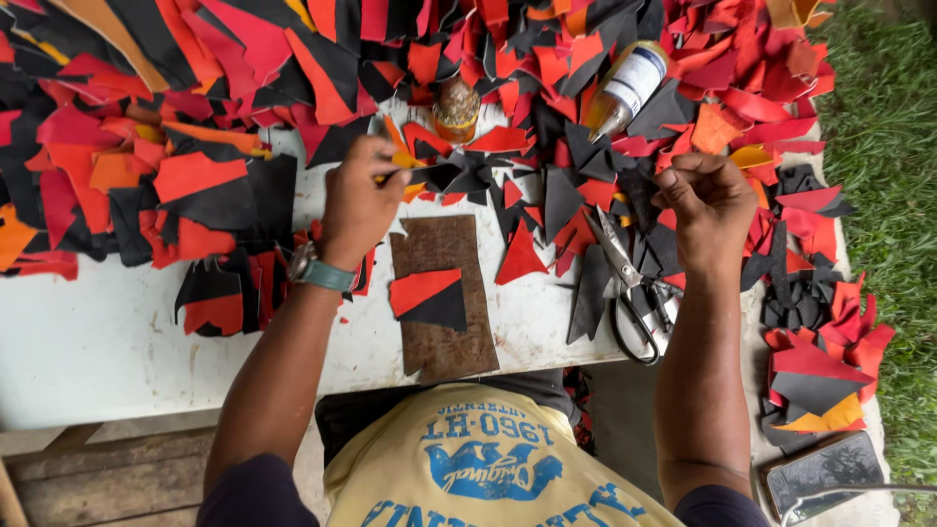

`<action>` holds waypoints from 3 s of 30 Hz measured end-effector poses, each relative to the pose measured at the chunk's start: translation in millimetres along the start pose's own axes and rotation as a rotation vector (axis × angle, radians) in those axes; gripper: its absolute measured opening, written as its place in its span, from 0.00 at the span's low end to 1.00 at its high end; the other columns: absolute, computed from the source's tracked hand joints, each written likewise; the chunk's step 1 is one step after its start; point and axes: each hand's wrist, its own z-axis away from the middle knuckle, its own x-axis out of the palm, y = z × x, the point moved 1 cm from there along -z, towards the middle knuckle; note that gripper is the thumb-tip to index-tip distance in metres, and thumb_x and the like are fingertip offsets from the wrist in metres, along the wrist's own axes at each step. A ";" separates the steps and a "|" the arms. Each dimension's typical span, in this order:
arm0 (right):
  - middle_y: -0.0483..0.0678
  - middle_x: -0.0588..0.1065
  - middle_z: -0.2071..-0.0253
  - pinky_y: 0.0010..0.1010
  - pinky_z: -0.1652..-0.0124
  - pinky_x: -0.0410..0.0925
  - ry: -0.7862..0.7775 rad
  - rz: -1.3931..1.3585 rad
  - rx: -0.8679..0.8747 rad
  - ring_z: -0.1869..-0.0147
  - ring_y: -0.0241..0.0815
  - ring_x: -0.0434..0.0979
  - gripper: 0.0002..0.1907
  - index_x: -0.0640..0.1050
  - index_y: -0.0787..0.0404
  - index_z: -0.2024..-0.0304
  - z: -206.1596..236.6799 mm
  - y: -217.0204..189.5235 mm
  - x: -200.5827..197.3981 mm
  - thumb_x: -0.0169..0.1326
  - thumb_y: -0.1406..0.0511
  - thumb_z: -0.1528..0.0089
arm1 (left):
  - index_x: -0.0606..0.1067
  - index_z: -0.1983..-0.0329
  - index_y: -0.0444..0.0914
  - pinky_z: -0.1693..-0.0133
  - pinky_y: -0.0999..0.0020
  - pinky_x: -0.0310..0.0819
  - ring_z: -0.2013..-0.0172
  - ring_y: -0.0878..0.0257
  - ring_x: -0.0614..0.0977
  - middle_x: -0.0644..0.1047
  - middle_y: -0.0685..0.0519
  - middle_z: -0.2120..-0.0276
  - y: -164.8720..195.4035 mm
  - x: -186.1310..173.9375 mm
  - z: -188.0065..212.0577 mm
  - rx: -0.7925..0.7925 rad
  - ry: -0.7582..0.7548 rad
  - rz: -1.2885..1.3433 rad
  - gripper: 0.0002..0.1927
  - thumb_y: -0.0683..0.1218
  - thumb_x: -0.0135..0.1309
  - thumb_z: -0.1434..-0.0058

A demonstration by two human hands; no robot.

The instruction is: The person repeatedly picks up red and black fabric pieces from a table, aligns them, and cuts them with scissors. The person also folds and stacks the cut pieces on the table.

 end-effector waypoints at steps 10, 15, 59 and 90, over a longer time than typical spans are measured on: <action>0.49 0.81 0.63 0.28 0.62 0.73 -0.294 0.658 -0.105 0.63 0.37 0.80 0.07 0.81 0.64 0.54 -61.9 14.4 78.7 0.61 0.72 0.35 | 0.76 0.57 0.33 0.63 0.61 0.78 0.63 0.52 0.86 0.83 0.45 0.60 -45.6 28.8 -21.7 -0.109 0.079 -0.172 0.09 0.39 0.62 0.39; 0.51 0.81 0.61 0.39 0.60 0.73 -0.616 1.031 -0.350 0.59 0.51 0.83 0.22 0.81 0.59 0.54 -97.5 38.9 127.0 0.68 0.57 0.47 | 0.76 0.58 0.32 0.62 0.57 0.77 0.63 0.49 0.83 0.81 0.44 0.59 -44.9 29.2 -22.3 -0.095 0.000 -0.242 0.08 0.38 0.61 0.39; 0.48 0.76 0.48 0.27 0.52 0.74 -0.507 -0.077 0.126 0.48 0.33 0.77 0.19 0.73 0.68 0.44 21.8 4.3 102.0 0.64 0.68 0.34 | 0.70 0.45 0.36 0.58 0.67 0.86 0.60 0.67 0.84 0.78 0.55 0.59 14.4 60.6 -0.3 -0.200 -0.213 0.896 0.16 0.38 0.59 0.34; 0.51 0.80 0.61 0.30 0.60 0.77 -0.467 -0.402 0.560 0.63 0.40 0.83 0.11 0.75 0.67 0.50 124.9 26.9 126.8 0.56 0.74 0.35 | 0.75 0.54 0.33 0.63 0.72 0.86 0.60 0.68 0.85 0.81 0.51 0.60 21.6 16.6 38.2 -0.106 -0.376 0.504 0.07 0.40 0.57 0.32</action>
